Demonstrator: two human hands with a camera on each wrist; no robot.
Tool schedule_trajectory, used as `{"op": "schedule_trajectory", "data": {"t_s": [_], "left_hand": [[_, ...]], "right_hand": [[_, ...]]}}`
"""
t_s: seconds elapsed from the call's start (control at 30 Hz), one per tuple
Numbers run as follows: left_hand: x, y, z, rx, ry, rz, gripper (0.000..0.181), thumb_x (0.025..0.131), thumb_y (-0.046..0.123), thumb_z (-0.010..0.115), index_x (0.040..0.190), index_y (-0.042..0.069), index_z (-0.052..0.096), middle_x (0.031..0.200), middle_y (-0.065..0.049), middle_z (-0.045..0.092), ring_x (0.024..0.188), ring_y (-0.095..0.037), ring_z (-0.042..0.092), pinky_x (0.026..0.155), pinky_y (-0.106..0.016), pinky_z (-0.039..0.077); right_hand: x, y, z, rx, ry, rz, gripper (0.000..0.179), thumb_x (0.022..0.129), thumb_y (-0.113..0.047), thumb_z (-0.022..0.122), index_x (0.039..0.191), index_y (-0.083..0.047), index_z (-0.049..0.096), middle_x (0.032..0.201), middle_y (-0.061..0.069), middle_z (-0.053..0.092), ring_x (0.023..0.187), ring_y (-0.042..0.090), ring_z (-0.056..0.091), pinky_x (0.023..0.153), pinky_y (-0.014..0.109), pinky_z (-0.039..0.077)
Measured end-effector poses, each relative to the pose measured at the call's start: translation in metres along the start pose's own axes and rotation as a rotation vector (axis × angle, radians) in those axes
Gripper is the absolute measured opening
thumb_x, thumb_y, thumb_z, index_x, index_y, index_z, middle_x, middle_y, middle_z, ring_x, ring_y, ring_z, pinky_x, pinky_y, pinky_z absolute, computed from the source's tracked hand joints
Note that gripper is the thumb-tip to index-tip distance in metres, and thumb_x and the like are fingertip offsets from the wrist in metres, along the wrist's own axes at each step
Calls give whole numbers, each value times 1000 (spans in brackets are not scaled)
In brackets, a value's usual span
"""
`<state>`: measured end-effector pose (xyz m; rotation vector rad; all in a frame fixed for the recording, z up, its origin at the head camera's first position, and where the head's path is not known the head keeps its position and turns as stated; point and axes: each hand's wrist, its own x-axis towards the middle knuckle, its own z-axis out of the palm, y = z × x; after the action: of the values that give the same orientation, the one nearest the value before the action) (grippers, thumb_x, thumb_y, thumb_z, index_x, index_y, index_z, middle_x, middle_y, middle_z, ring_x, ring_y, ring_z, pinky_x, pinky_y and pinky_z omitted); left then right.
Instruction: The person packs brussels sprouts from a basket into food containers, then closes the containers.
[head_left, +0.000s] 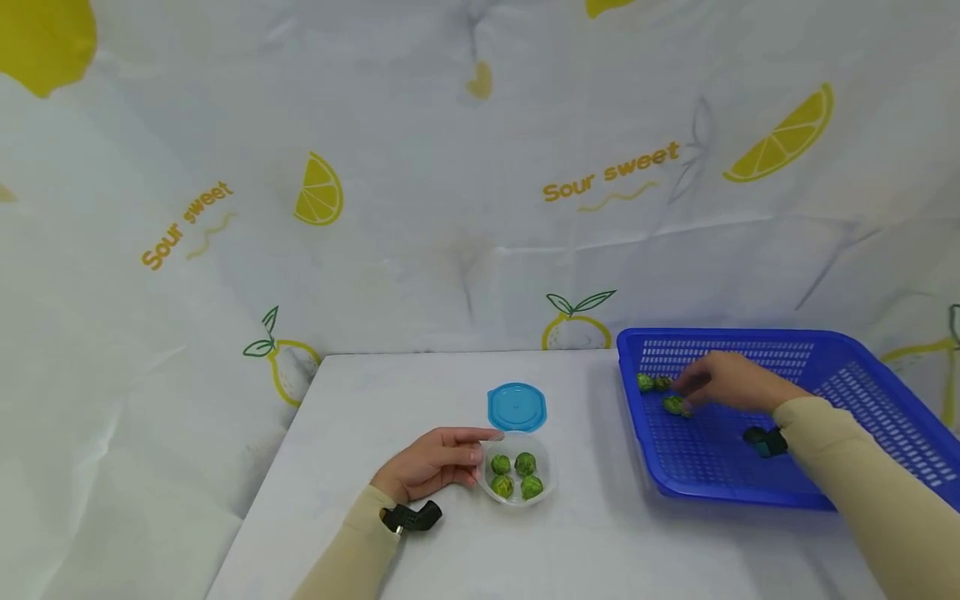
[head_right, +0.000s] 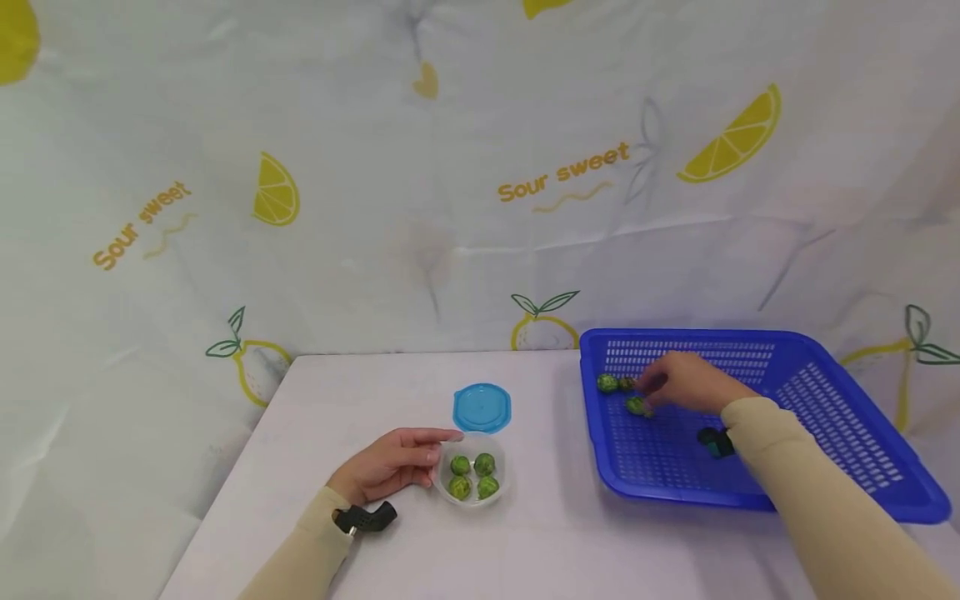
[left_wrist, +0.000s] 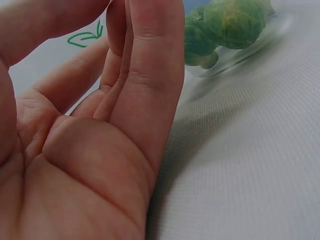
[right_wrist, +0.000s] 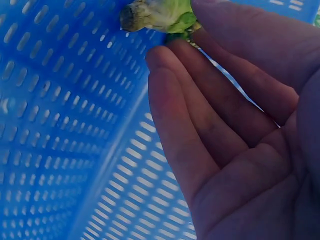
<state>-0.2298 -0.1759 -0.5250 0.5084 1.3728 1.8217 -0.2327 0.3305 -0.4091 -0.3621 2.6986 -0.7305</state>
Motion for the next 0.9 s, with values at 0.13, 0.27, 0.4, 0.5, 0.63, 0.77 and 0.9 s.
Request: {"op": "schedule_trajectory", "data": {"t_s": [0.13,0.27,0.4,0.5,0.63,0.77,0.9], "left_hand": [[1,-1,0,-4,-10,-1,45,110,5,57,156,6,58,96,2,73,87,-6,71,82,-22,64],[1,-1,0,-12,-11,-5,45,111,5,57,156,5,58,97,2,72,87,-7,71,81,-22,64],[0,1,-1,-10,-7,-3,46,110,6,58,156,5,57,98,1,72,86,-7,71,81,-22,64],[0,1,0,-7,-7,-4,46,110,7,59,156,5,57,97,1,72,86,-7,71,81,-23,65],[0,1,0,-8,-11,-3,46,111,7,58,157,4,56,97,1,73,87,-7,71,82,-22,64],[0,1,0,-10,-14,-2,46,111,7,58,157,4,56,96,1,73,87,-7,70,82,-22,64],[0,1,-1,-7,-14,-3,47,110,8,59,157,4,56,96,1,73,86,-7,71,82,-22,64]], "right_hand": [[5,9,1,24,-19,9,35,93,-15,82,122,5,78,115,17,81,102,29,77,92,53,65],[8,13,0,42,-41,11,34,92,-14,83,121,4,78,113,16,81,102,28,77,92,53,65],[10,13,0,50,-52,16,34,92,-14,83,120,5,78,113,16,81,101,27,77,91,53,65],[11,12,0,48,-59,18,35,92,-14,83,120,6,78,113,16,81,100,26,77,90,52,65],[12,12,0,50,-62,17,34,91,-14,83,118,6,78,111,15,81,98,24,77,88,51,65],[14,14,2,51,-65,18,33,90,-13,84,117,5,79,110,14,81,96,21,76,87,49,66],[16,15,4,44,-64,15,32,90,-13,84,117,4,80,109,13,82,96,20,76,86,49,66]]}}
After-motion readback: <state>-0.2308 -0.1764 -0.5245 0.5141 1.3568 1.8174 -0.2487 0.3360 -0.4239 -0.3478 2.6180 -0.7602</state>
